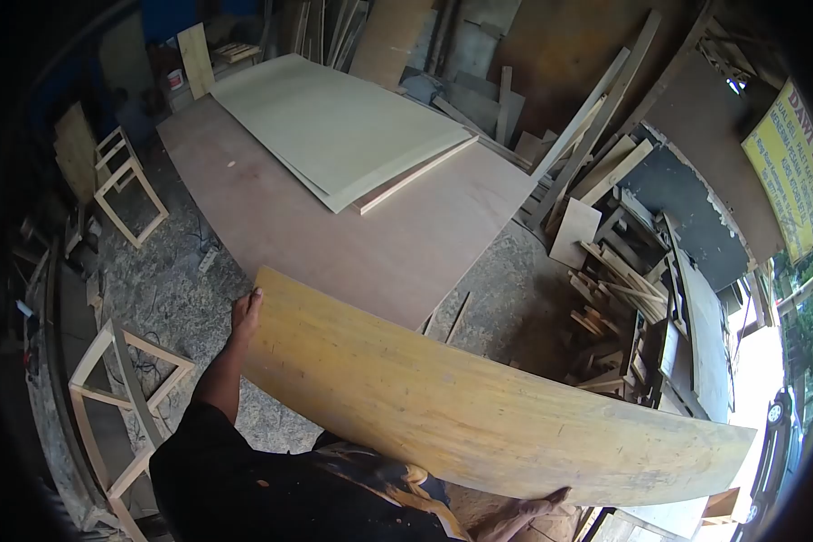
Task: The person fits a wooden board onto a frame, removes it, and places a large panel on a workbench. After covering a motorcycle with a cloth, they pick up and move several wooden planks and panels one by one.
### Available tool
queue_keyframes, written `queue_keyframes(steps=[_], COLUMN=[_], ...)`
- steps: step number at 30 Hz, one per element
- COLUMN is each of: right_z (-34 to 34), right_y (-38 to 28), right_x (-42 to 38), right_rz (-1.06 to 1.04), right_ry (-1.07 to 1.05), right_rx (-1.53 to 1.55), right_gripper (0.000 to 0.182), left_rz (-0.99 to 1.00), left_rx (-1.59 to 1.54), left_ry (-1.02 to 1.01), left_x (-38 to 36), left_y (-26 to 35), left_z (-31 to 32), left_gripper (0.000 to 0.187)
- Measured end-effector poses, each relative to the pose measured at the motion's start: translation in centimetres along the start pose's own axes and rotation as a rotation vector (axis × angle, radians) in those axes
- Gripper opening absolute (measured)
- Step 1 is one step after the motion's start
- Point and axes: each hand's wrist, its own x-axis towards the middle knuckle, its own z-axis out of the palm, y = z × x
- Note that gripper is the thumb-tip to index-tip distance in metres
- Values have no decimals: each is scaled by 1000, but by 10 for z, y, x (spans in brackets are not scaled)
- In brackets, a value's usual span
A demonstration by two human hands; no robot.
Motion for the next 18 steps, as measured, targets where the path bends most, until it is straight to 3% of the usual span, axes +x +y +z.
queue_keyframes(steps=[5, 7, 9, 10, 12, 13, 14, 15, 18], right_z=[103, 155, 216, 257, 317, 348, 380, 409, 473], right_y=[-11, -11, -9, -11, 8, 14, -3, -40, -35], right_x=[-26, -36, -45, -57, -68, -84, -118, -172, -249], right_rz=[-32, -23, 20, 155, 303, 382, 430, 562, 706], right_ry=[-234, -391, -551, -515, -753, -875, -961, -1085, -1319], right_rx=[-64, -61, -21, 75, 172, 232, 197, 231, 201], right_gripper=[54, 54, 53, 51, 47, 46, 48, 52, 57], left_rz=[-194, -401, -461, -501, -729, -635, -673, -722, -834], left_rx=[-121, -171, -75, 22, 12, -42, -79, -98, -41], left_ry=[158, 291, 329, 332, 412, 594, 665, 723, 943], left_x=[-60, -98, -146, -167, -212, -237, -275, -301, -397], left_y=[-110, -147, -193, -208, -187, -179, -209, -192, -174], left_z=[-63, -86, -121, -132, -168, -174, -179, -191, -201], left_gripper=[43, 44, 46, 48, 50, 50, 50, 51, 48])
